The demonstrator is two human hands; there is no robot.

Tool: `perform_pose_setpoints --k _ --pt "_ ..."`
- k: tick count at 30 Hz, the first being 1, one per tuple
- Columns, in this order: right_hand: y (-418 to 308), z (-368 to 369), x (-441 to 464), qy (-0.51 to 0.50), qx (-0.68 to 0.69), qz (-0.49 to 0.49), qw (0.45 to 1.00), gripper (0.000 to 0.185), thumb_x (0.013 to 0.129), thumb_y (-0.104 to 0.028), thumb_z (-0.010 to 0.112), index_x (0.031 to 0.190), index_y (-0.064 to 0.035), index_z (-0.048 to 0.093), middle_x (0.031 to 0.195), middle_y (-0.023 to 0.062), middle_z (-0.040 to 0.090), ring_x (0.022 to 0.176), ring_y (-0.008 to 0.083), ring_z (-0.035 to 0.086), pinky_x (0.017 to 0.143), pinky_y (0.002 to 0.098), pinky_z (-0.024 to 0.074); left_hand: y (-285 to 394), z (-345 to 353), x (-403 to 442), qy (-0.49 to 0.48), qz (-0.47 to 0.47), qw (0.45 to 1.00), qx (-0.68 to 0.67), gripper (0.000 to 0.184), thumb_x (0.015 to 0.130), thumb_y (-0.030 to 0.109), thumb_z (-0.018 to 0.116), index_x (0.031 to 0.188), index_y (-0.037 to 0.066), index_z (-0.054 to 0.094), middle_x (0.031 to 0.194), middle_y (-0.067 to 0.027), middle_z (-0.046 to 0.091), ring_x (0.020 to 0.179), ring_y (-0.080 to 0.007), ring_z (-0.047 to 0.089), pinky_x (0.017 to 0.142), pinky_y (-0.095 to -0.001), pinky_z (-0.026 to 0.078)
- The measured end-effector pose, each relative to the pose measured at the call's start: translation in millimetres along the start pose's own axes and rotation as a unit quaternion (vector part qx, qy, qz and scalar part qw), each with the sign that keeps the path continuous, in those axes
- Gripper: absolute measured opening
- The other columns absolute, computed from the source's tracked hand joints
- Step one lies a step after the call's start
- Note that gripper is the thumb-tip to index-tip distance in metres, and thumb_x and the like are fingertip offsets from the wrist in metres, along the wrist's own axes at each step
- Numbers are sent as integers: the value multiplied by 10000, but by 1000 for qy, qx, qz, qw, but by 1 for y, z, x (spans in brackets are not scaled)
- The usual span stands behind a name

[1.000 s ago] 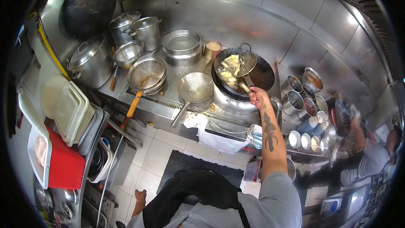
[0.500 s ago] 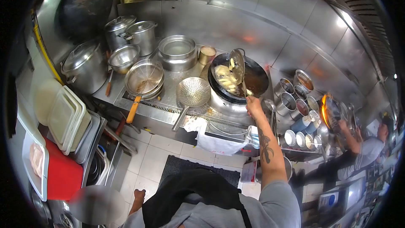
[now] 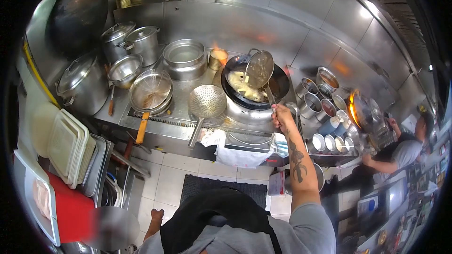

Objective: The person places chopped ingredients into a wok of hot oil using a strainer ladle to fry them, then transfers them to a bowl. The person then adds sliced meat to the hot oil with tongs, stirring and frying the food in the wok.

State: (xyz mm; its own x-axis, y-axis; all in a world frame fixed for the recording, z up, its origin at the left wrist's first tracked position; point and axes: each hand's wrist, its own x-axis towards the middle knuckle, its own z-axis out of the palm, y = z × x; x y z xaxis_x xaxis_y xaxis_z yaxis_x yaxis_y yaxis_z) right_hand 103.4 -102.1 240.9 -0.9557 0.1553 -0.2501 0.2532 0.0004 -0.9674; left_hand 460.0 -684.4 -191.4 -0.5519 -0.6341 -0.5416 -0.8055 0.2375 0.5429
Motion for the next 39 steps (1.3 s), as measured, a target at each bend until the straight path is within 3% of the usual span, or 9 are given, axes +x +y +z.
perform_pose_setpoints --k 2,7,10,12,14,17,23,28,39 --pt "-2 -6 -4 -3 42 21 999 169 928 -186 372 1045 -110 467 534 24 452 319 102 338 295 255 257 11 -5 -2 -46 -26 999 2 407 666 113 632 965 -116 477 648 -162 556 437 -226 517 349 -343 406" --pt "-7 -18 -20 17 62 17 998 209 929 -213 407 1089 -104 485 551 28 462 336 96 330 292 234 230 -4 10 26 -16 10 1000 13 359 661 103 635 915 -95 477 624 -143 538 427 -209 496 344 -341 390" --pt "-5 -32 -19 35 42 -7 999 181 927 -182 369 1055 -113 477 537 27 451 317 99 326 289 253 239 -10 14 40 10 44 999 20 342 659 101 636 897 -87 479 614 -136 531 421 -203 488 341 -341 383" --pt "3 -48 -7 117 -77 -33 990 189 924 -211 397 1041 -112 507 537 29 462 316 103 339 289 257 246 -6 11 42 32 75 996 33 338 658 101 636 894 -86 481 612 -135 529 417 -202 486 340 -341 380" --pt "9 -62 3 125 -114 -52 984 222 923 -213 392 1090 -107 493 519 10 443 319 96 342 286 253 250 4 3 34 -47 -16 999 18 585 607 176 654 1036 -179 476 1050 -327 542 999 -387 558 858 -362 458" --pt "10 -71 6 147 -209 -67 964 213 920 -221 403 1075 -106 494 522 17 443 320 99 338 286 260 247 18 -6 17 -61 -48 997 15 592 605 179 655 1040 -179 475 1060 -332 535 987 -393 561 853 -360 460" --pt "2 -64 -3 93 -35 48 994 149 904 -192 431 1018 -109 479 550 28 466 352 106 347 312 261 250 -5 7 34 -57 -33 998 4 600 593 200 676 1018 -179 489 1019 -318 557 967 -381 572 825 -365 470" --pt "7 -56 12 -56 182 152 970 130 909 -189 422 991 -107 481 602 6 474 396 61 335 342 222 242 -1 6 25 -39 -22 999 8 613 586 219 691 1008 -180 494 973 -308 577 927 -376 589 790 -370 483" --pt "22 -45 25 -141 283 177 932 139 920 -159 408 1013 -84 478 623 -4 450 379 43 314 341 203 247 5 0 9 -56 -59 997 5 591 599 225 687 995 -172 501 942 -297 587 892 -375 597 763 -377 491"
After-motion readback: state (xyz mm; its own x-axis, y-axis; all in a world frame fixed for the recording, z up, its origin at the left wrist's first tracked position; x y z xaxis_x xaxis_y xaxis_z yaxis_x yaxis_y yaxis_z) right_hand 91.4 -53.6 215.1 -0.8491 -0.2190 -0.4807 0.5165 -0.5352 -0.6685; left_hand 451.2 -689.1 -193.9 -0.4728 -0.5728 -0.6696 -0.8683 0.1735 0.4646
